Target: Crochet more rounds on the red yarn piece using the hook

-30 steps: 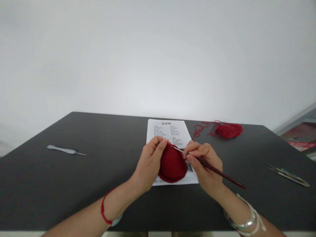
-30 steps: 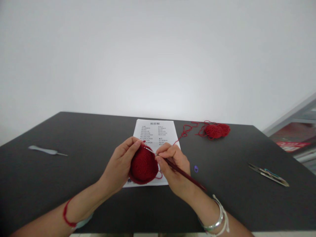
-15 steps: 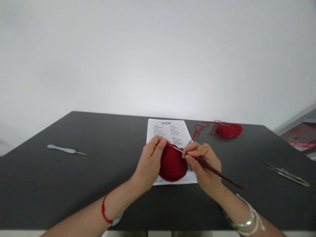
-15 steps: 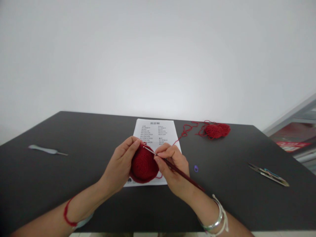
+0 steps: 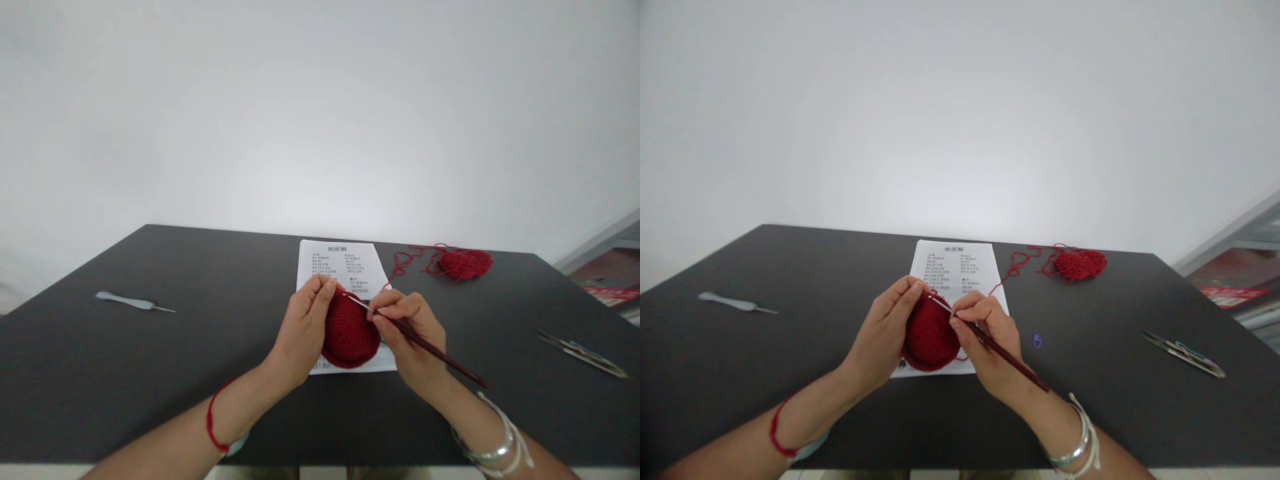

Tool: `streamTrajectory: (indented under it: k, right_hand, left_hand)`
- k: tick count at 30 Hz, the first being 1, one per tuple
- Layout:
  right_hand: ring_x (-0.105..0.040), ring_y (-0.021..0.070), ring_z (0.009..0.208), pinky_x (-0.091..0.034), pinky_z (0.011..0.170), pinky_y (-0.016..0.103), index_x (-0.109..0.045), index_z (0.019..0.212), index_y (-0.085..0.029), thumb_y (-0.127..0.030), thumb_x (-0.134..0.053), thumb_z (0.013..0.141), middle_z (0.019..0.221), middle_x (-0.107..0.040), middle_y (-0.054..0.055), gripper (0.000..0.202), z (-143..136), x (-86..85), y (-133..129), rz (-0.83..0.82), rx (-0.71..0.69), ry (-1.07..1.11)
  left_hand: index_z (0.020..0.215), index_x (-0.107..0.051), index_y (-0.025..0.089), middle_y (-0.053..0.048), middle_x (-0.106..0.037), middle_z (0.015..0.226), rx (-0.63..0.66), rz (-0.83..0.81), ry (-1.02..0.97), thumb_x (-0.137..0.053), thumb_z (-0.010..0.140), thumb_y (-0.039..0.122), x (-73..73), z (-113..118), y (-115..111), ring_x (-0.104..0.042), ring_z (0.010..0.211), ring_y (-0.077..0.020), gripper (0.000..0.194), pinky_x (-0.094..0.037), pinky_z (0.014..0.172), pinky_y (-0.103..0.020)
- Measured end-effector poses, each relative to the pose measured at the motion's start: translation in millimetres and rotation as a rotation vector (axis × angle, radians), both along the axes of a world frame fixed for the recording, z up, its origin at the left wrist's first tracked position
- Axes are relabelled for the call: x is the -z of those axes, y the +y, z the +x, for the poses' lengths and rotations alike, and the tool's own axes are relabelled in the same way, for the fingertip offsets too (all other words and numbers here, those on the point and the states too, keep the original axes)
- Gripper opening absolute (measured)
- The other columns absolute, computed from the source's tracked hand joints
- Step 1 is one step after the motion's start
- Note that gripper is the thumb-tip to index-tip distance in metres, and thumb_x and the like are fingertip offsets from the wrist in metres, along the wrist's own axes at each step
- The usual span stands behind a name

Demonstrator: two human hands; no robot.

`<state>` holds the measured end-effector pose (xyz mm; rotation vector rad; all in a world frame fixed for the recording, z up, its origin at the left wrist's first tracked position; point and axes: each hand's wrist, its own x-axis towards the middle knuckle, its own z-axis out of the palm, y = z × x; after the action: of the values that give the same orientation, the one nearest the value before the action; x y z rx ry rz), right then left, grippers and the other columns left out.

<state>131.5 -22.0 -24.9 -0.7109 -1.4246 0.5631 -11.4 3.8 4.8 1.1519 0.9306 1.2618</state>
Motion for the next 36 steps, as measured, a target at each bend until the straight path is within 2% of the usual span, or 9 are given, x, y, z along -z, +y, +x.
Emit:
streamTrajectory:
  k: [9,17,26,32,36]
  right_hand:
    - [-0.059,0.0118,0.065,-0.046,0.052,0.022,-0.053,0.084,-0.023,-0.011,-0.059,0.084,0.08,-0.062,0.001,0.014,2.8,-0.9,1.4,0.037,0.019,-0.113]
    - [-0.063,0.012,0.068,-0.051,0.06,0.023,-0.051,0.086,-0.025,-0.006,-0.059,0.081,0.078,-0.064,-0.002,0.021,0.9,-4.0,-0.4,0.142,0.149,-0.289]
    - [-0.063,0.0122,0.07,-0.051,0.061,0.023,-0.054,0.087,-0.025,-0.005,-0.059,0.081,0.079,-0.063,-0.001,0.021,2.3,-1.3,0.9,0.147,0.081,-0.225]
    - [-0.059,0.0126,0.067,-0.047,0.055,0.024,-0.056,0.084,-0.024,-0.008,-0.06,0.081,0.078,-0.061,0.0,0.017,1.0,-0.4,-0.4,0.044,0.017,-0.093]
    - [-0.058,0.0124,0.068,-0.046,0.057,0.024,-0.056,0.084,-0.024,-0.007,-0.061,0.08,0.079,-0.06,0.0,0.018,-1.8,2.7,-1.9,0.005,0.001,-0.045]
  left_hand:
    - [0.066,-0.053,0.02,0.004,-0.05,0.061,0.015,-0.006,0.027,-0.054,0.084,0.033,1.8,0.4,1.9,-0.039,0.058,-0.0117,0.023,-0.036,0.06,-0.023]
    - [0.066,-0.053,0.019,0.004,-0.05,0.062,-0.017,0.037,0.115,-0.052,0.085,0.031,-3.3,0.8,0.4,-0.04,0.059,-0.0125,0.022,-0.036,0.06,-0.024]
    - [0.068,-0.051,0.019,0.004,-0.048,0.063,-0.048,0.12,0.187,-0.045,0.089,0.029,-3.5,1.2,0.3,-0.04,0.06,-0.012,0.023,-0.035,0.06,-0.024]
    - [0.069,-0.05,0.02,0.004,-0.048,0.062,-0.061,0.162,0.235,-0.043,0.09,0.028,-5.7,0.3,-1.1,-0.041,0.058,-0.0119,0.024,-0.035,0.057,-0.024]
    - [0.071,-0.052,0.02,0.004,-0.05,0.064,-0.068,0.223,0.279,-0.042,0.09,0.026,-5.1,-0.8,-2.4,-0.044,0.059,-0.0118,0.022,-0.036,0.059,-0.023]
